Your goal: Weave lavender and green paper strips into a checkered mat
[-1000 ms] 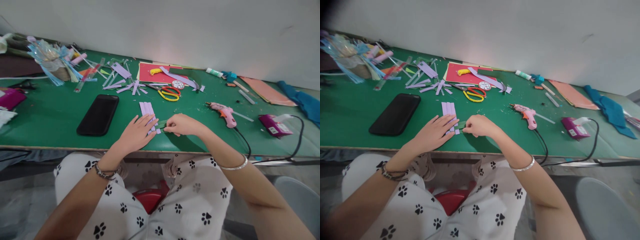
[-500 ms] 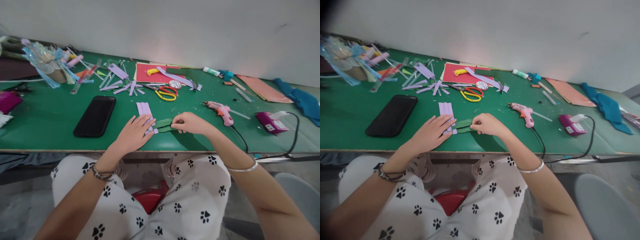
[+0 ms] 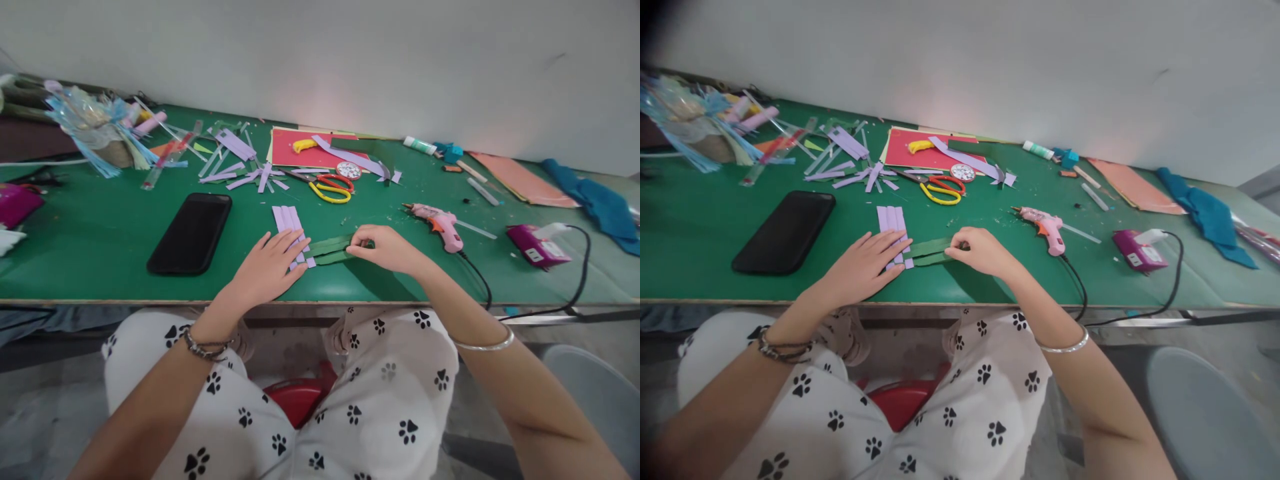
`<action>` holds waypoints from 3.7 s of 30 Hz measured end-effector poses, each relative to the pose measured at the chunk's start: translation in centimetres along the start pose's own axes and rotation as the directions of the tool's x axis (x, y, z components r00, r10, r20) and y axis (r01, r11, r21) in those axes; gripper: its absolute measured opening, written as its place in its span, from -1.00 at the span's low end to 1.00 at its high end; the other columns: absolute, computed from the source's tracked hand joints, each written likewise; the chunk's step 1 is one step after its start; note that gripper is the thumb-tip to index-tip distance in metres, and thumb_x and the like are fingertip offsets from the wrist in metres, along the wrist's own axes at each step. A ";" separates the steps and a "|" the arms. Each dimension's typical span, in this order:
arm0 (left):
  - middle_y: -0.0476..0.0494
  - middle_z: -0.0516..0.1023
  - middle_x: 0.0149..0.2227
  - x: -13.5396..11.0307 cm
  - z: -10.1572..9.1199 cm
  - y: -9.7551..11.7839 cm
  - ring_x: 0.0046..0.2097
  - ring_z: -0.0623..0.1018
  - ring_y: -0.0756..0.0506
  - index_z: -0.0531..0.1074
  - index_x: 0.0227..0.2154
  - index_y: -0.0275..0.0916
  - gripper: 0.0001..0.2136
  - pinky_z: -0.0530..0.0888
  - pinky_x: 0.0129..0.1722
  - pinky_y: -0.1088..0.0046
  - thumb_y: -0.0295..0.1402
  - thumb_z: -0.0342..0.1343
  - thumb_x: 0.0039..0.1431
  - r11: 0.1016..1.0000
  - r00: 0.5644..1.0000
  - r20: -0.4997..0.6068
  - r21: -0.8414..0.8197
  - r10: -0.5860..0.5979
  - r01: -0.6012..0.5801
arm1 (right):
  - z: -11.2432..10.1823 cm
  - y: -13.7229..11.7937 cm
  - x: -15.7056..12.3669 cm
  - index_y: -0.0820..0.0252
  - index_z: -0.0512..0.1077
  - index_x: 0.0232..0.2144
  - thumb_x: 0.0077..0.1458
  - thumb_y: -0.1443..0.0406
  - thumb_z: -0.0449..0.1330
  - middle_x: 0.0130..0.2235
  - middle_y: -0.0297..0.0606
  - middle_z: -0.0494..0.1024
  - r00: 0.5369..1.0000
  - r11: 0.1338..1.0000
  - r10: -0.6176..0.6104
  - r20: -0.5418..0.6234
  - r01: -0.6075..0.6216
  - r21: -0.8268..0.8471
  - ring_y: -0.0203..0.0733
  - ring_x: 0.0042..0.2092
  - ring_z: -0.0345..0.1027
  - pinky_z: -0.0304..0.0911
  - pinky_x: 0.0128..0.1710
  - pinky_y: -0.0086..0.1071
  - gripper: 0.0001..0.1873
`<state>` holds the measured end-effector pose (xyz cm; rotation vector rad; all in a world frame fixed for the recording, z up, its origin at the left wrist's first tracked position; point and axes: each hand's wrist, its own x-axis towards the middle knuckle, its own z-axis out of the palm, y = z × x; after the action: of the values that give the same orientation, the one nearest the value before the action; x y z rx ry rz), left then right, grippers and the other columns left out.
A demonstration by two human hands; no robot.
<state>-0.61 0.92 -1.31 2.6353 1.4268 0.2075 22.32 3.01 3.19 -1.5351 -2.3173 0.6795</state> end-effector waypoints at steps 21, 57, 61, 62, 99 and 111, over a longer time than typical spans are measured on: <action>0.02 0.42 -0.60 2.5 -2.7 3.1 -0.56 0.38 0.01 0.41 -0.45 -0.24 -0.80 0.28 -0.51 0.52 -0.29 -0.08 0.00 0.799 0.943 -0.168 -0.586 -0.286 0.138 | -4.5 4.4 -6.7 0.32 0.38 -0.20 -0.04 0.19 0.09 -0.19 0.10 0.44 0.390 0.607 0.462 -0.796 -0.794 -0.037 0.13 -0.12 0.27 0.16 -0.22 -0.09 -0.63; -0.08 0.54 -0.34 -0.2 -1.1 -0.7 -0.14 0.48 -0.08 0.46 -0.42 -0.20 -0.52 0.11 0.17 0.21 -0.26 -0.40 0.18 0.896 0.944 -0.213 -0.420 -0.252 0.144 | 3.0 1.3 -6.0 0.16 0.35 -0.17 0.04 -0.05 0.00 -0.29 -0.15 0.50 0.794 0.863 0.075 -0.603 -0.355 -0.360 -0.17 -0.39 0.32 0.04 -0.53 -0.40 -0.52; -0.09 0.55 -0.30 -0.1 -1.1 -0.8 -0.14 0.47 -0.10 0.48 -0.39 -0.21 -0.51 0.10 0.18 0.20 -0.27 -0.41 0.16 0.881 0.941 -0.192 -0.442 -0.278 0.170 | 3.4 1.1 -5.7 0.18 0.35 -0.17 0.04 -0.06 0.00 -0.26 -0.13 0.50 0.831 0.850 0.068 -0.553 -0.339 -0.404 -0.17 -0.37 0.33 -0.01 -0.57 -0.42 -0.50; -0.10 0.56 -0.30 0.0 -1.1 -0.9 -0.14 0.47 -0.11 0.49 -0.39 -0.22 -0.51 0.11 0.18 0.20 -0.27 -0.41 0.16 0.877 0.940 -0.185 -0.446 -0.287 0.179 | 3.4 1.0 -5.6 0.19 0.36 -0.17 0.05 -0.05 -0.01 -0.26 -0.13 0.50 0.840 0.847 0.069 -0.539 -0.335 -0.412 -0.17 -0.37 0.33 -0.02 -0.58 -0.42 -0.50; -0.05 0.32 -0.65 0.2 -1.9 -0.5 -0.33 0.45 -0.14 0.42 -0.59 -0.18 -0.54 0.29 0.02 0.32 -0.22 -0.39 0.06 0.871 0.919 -0.185 -0.426 -0.348 0.244 | 3.6 1.7 -5.9 0.21 0.35 -0.16 0.17 0.04 -0.12 -0.32 -0.15 0.48 0.839 0.795 -0.006 -0.545 -0.326 -0.511 -0.22 -0.40 0.31 -0.09 -0.59 -0.45 -0.56; -0.09 0.39 -0.60 0.2 -1.7 -0.7 -0.29 0.46 -0.14 0.26 -0.75 -0.16 -0.55 0.32 -0.01 0.35 -0.21 -0.40 0.09 0.886 0.926 -0.196 -0.405 -0.323 0.224 | 3.0 2.6 -6.7 0.20 0.34 -0.17 0.16 0.04 -0.10 -0.34 -0.20 0.47 0.819 0.781 0.024 -0.574 -0.373 -0.500 -0.24 -0.41 0.27 -0.10 -0.59 -0.46 -0.58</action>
<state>-1.41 1.54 0.25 2.1256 1.6263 0.7364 25.63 -3.02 -0.55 -1.9339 -1.9962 -0.4903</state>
